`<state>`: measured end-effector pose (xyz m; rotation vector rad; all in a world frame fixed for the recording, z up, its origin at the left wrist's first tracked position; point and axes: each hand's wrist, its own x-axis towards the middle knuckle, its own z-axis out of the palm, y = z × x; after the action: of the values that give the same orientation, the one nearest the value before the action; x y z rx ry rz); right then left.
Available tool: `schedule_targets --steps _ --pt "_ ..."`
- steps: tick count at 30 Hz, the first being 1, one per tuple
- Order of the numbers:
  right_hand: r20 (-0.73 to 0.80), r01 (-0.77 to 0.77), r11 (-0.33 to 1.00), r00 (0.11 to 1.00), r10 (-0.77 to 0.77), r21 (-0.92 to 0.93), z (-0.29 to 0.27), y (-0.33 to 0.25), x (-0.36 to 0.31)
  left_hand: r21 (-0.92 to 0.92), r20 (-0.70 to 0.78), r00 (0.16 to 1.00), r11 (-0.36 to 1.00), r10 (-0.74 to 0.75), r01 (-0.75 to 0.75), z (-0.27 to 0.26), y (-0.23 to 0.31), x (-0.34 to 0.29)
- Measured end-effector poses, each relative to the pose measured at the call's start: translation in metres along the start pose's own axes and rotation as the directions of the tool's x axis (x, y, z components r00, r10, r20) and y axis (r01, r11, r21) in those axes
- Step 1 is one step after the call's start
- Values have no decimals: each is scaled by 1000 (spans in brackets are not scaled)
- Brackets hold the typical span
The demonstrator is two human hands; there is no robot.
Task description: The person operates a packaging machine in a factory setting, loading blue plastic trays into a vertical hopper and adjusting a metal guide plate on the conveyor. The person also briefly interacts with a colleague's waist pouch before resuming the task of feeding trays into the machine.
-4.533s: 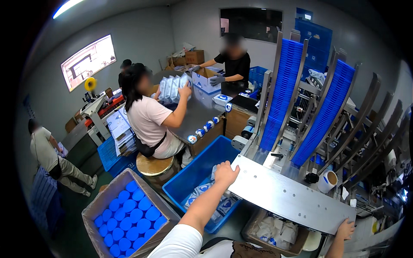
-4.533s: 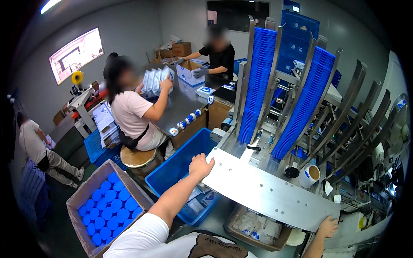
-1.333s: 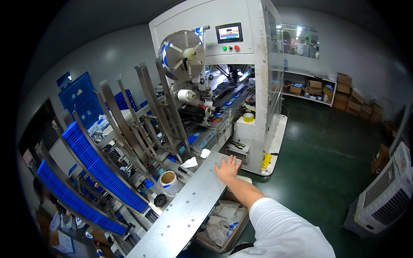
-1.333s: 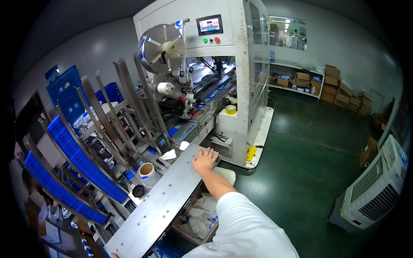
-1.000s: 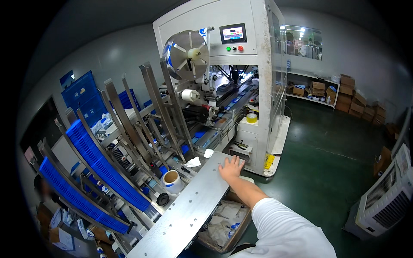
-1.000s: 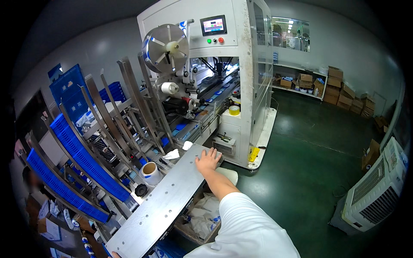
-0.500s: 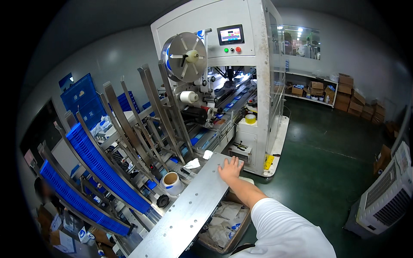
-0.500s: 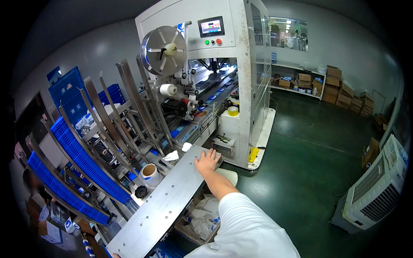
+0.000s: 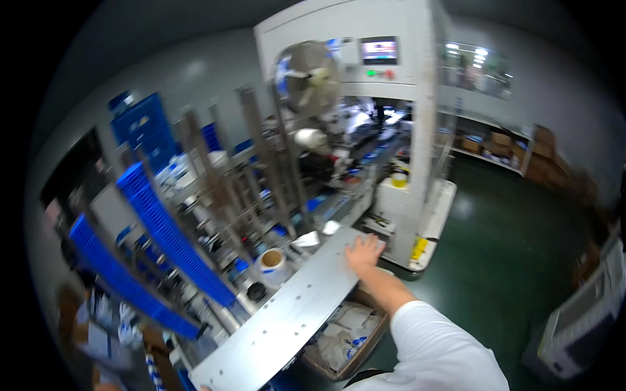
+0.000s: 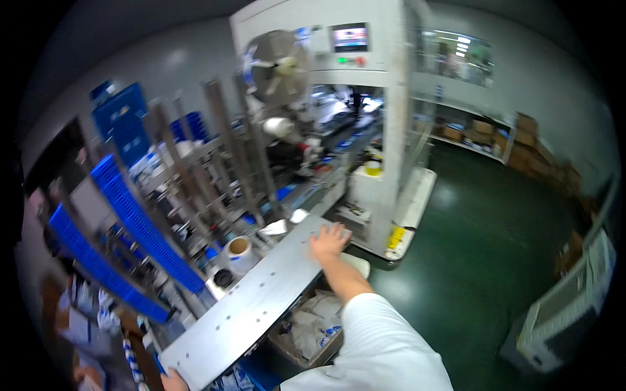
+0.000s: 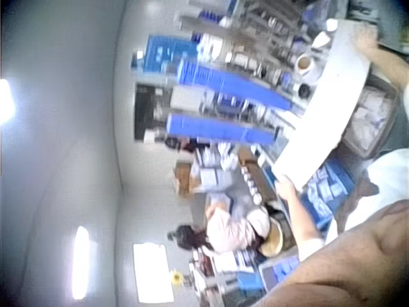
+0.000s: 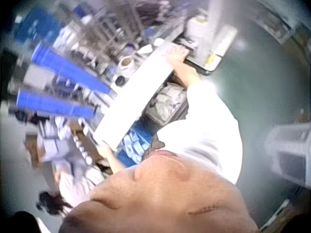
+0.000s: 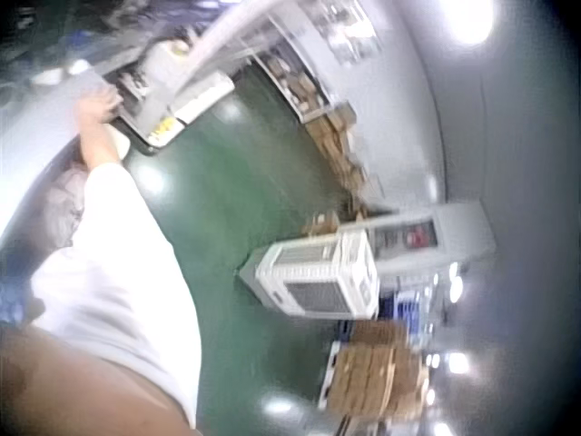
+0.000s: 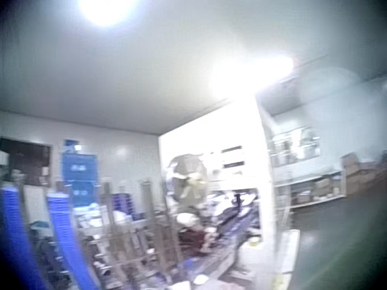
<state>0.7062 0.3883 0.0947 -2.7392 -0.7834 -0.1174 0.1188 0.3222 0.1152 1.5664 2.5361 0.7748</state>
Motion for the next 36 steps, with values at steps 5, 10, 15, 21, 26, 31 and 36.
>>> schedule_targets --steps 5,10,15,21,26,31,36 --pt "29 10 1000 1000 -10 7 1 4 2 55 -52 993 993 -102 104 20 -14 12" --pt "40 15 1000 999 -14 -5 -10 0 -2 35 -68 988 989 -140 142 21 -9 10" --pt "53 6 999 999 -4 -34 -17 -1 -5 6 -87 989 993 -120 121 16 -3 7" --pt "118 33 993 993 -19 -115 -22 0 -3 -78 -153 984 994 -90 79 17 -5 2" --pt "50 63 985 997 -56 -161 -15 1 5 -138 -215 976 990 -24 -6 21 -8 -1" --pt "-11 272 929 959 -283 -250 -14 8 11 93 -139 988 992 -74 87 32 3 -2" --pt "138 494 852 869 -476 -173 -42 22 2 -24 -171 978 993 -118 116 32 7 -7"
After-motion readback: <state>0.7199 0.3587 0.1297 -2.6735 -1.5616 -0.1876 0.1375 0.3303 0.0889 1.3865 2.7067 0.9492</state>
